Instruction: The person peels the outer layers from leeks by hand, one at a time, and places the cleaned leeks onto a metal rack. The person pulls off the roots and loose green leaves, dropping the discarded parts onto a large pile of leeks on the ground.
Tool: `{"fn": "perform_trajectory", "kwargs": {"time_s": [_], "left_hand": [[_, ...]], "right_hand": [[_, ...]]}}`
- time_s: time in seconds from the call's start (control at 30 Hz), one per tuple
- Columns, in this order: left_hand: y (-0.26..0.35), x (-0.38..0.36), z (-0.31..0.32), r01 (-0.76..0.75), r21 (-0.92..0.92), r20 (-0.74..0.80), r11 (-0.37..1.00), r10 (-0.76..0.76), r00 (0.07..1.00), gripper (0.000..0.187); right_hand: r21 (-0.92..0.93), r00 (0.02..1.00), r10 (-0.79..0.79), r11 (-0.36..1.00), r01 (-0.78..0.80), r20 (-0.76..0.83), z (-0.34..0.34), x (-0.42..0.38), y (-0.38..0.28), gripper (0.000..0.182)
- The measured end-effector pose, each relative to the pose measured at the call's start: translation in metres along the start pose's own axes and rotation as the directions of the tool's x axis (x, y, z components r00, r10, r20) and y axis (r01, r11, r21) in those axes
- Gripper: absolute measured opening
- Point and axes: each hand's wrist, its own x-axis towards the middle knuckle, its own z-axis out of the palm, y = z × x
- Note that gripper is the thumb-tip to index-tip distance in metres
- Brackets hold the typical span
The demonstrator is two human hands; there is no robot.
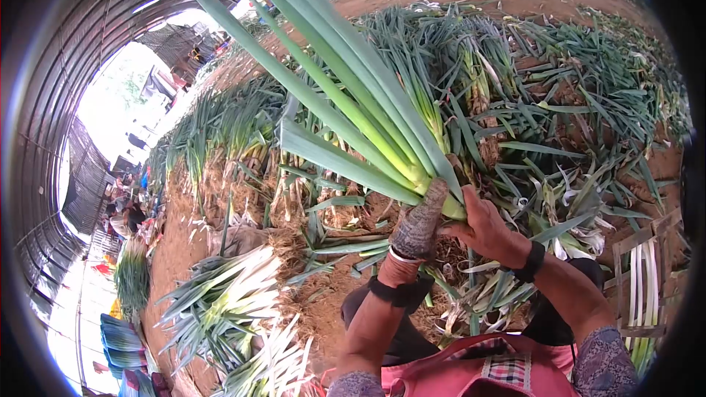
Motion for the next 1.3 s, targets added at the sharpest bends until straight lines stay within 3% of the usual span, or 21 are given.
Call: {"fn": "perform_trajectory", "kwargs": {"time_s": [0.03, 0.13, 0.2, 0.27, 0.3, 0.33, 0.37, 0.4, 0.5, 0.53, 0.57, 0.63, 0.7, 0.8, 0.9, 1.0, 1.03, 1.13, 1.2, 1.27, 1.3], "left_hand": [[0.007, -0.001, -0.001, -0.031, 0.320, 0.016, 0.947, 0.027, 0.999, 0.051], [0.000, -0.003, 0.000, -0.070, 0.430, 0.021, 0.900, 0.068, 0.997, 0.050], [-0.006, -0.004, 0.003, -0.044, 0.206, -0.033, 0.978, 0.052, 0.998, 0.049], [-0.011, -0.006, 0.006, -0.033, -0.004, -0.086, 0.999, 0.033, 0.996, 0.048], [0.001, -0.009, 0.009, 0.047, -0.193, -0.103, 0.980, -0.068, 0.992, 0.048], [0.008, -0.012, 0.012, 0.136, -0.383, -0.093, 0.914, -0.185, 0.978, 0.048], [0.007, -0.012, 0.012, 0.143, -0.366, -0.119, 0.920, -0.199, 0.973, 0.051], [0.005, -0.009, 0.010, 0.150, -0.349, -0.145, 0.925, -0.211, 0.967, 0.053], [0.008, 0.002, 0.005, 0.029, -0.564, 0.012, 0.826, -0.027, 1.000, 0.059], [0.012, 0.007, 0.005, -0.020, -0.591, 0.025, 0.806, 0.043, 0.999, 0.060], [0.012, 0.008, -0.003, -0.023, -0.631, 0.053, 0.776, 0.073, 0.996, 0.061], [0.010, 0.010, -0.019, -0.052, -0.688, 0.097, 0.724, 0.162, 0.982, 0.061], [0.010, 0.008, -0.026, -0.079, -0.701, 0.066, 0.709, 0.174, 0.983, 0.059], [0.010, 0.007, -0.029, -0.112, -0.703, 0.049, 0.703, 0.205, 0.978, 0.052], [0.012, 0.005, -0.030, -0.125, -0.701, 0.068, 0.702, 0.241, 0.968, 0.043], [0.007, 0.005, -0.030, -0.157, -0.704, 0.096, 0.692, 0.312, 0.945, 0.040], [0.006, 0.005, -0.028, -0.158, -0.708, 0.105, 0.689, 0.323, 0.941, 0.039], [0.001, 0.005, -0.023, -0.161, -0.672, 0.118, 0.723, 0.320, 0.940, 0.039], [0.001, 0.006, -0.016, -0.142, -0.642, 0.080, 0.753, 0.251, 0.965, 0.053], [0.001, 0.007, -0.012, -0.119, -0.608, 0.041, 0.785, 0.181, 0.983, 0.067], [-0.001, 0.007, -0.013, -0.103, -0.565, -0.052, 0.818, 0.090, 0.995, 0.082]], "right_hand": [[-0.035, 0.999, -0.037, 0.999, 0.036, -0.026, 0.000, -0.001, 0.002, 0.055], [-0.069, 0.996, -0.072, 0.995, 0.069, -0.046, 0.003, -0.006, 0.012, 0.045], [0.005, 1.000, 0.002, 1.000, -0.002, -0.001, 0.000, -0.004, 0.017, 0.041], [0.054, 0.997, -0.063, 0.996, 0.065, -0.038, -0.003, -0.002, 0.016, 0.030], [0.089, 0.991, -0.112, 0.989, 0.118, -0.067, -0.004, 0.001, 0.012, 0.029], [0.254, 0.997, -0.016, 0.967, 0.035, -0.076, -0.003, -0.001, 0.008, 0.028], [0.414, 0.993, 0.080, 0.909, -0.038, -0.084, -0.003, -0.003, 0.004, 0.028], [0.416, 0.987, 0.069, 0.910, -0.002, -0.146, -0.001, 0.002, 0.010, 0.029], [0.370, 0.969, 0.063, 0.929, 0.031, -0.239, -0.007, 0.010, 0.054, 0.028], [0.616, 0.944, 0.307, 0.768, -0.172, -0.119, -0.013, 0.011, 0.067, 0.027], [0.304, 0.937, 0.240, 0.940, -0.158, -0.254, -0.027, 0.016, 0.076, 0.026], [0.174, 0.915, 0.201, 0.974, -0.147, -0.349, -0.047, 0.020, 0.071, 0.020], [0.586, 0.890, 0.343, 0.803, -0.113, -0.299, -0.060, 0.019, 0.062, 0.011], [0.514, 0.891, 0.291, 0.854, -0.078, -0.348, -0.058, 0.018, 0.059, 0.014], [0.382, 0.915, 0.159, 0.924, -0.006, -0.370, -0.052, 0.015, 0.055, 0.041], [0.159, 0.989, 0.022, 0.987, 0.001, -0.143, -0.051, 0.012, 0.049, 0.041], [0.184, 0.968, -0.173, 0.961, 0.206, -0.179, -0.042, 0.014, 0.046, 0.041], [0.167, 0.976, -0.165, 0.976, 0.141, 0.142, -0.027, 0.004, 0.019, 0.039], [0.137, 0.943, -0.152, 0.984, 0.116, 0.295, -0.017, -0.005, 0.012, 0.039], [-0.037, 0.979, -0.102, 0.993, 0.111, 0.178, -0.012, -0.008, 0.012, 0.040], [-0.125, 0.990, -0.083, 0.987, 0.098, 0.117, -0.010, -0.009, 0.014, 0.040]]}}
